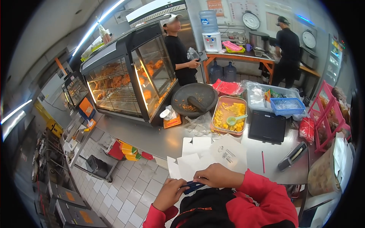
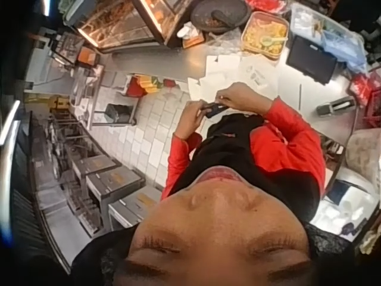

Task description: Assembling and folding cardboard food boxes in a commercial kitchen.

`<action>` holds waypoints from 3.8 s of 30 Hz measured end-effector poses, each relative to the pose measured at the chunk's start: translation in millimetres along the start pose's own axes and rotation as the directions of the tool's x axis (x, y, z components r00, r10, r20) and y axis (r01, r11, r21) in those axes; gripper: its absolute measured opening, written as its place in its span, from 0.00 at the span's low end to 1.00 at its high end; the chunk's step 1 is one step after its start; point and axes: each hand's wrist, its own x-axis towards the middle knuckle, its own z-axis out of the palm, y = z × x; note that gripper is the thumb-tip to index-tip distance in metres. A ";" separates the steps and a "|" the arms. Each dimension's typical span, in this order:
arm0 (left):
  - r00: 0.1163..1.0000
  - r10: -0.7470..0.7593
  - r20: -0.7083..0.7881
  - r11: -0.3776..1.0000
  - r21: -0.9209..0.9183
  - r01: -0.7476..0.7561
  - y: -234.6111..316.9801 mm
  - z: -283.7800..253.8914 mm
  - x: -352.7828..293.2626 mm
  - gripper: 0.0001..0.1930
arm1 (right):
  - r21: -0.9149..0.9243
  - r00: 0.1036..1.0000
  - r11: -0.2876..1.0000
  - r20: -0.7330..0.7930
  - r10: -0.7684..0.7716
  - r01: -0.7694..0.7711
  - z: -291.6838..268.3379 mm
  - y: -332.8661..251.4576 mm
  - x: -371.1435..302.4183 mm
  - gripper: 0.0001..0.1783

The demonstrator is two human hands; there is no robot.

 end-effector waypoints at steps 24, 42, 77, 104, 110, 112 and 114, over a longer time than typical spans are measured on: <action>0.967 -0.145 -0.211 0.963 -0.256 0.088 18.9 5.0 -15.9 0.18 | -0.108 0.966 0.978 -0.172 -0.194 0.177 16.1 -8.7 -3.6 0.08; 0.564 -0.251 -0.787 0.967 -0.231 0.107 3.0 0.1 -24.0 0.36 | 0.217 0.917 0.951 -0.380 -0.124 0.218 14.1 -14.6 1.0 0.34; 0.908 -0.297 0.297 0.124 -0.931 0.345 -38.9 48.4 -49.5 0.09 | 0.197 0.910 0.957 -0.398 -0.121 0.213 42.2 -25.0 -3.9 0.11; 0.915 -0.270 0.299 0.353 -0.854 0.383 5.0 5.8 -43.6 0.19 | 0.419 0.980 0.896 0.060 -0.187 0.145 26.4 -17.8 -8.1 0.18; 0.951 -0.101 0.291 0.856 -0.463 0.233 -2.9 -25.6 -63.1 0.22 | 0.614 0.993 0.782 -0.103 -0.053 0.105 8.3 -16.0 -8.7 0.23; 0.948 -0.196 0.250 0.777 -0.550 0.306 -0.3 -27.4 -66.1 0.19 | 0.685 0.984 0.723 -0.171 0.042 0.088 5.2 -5.2 -8.1 0.21; 0.954 -0.300 0.032 0.797 -0.542 0.268 8.3 -32.2 -62.4 0.09 | 0.700 0.982 0.708 -0.180 0.053 0.090 4.4 -0.3 -9.4 0.21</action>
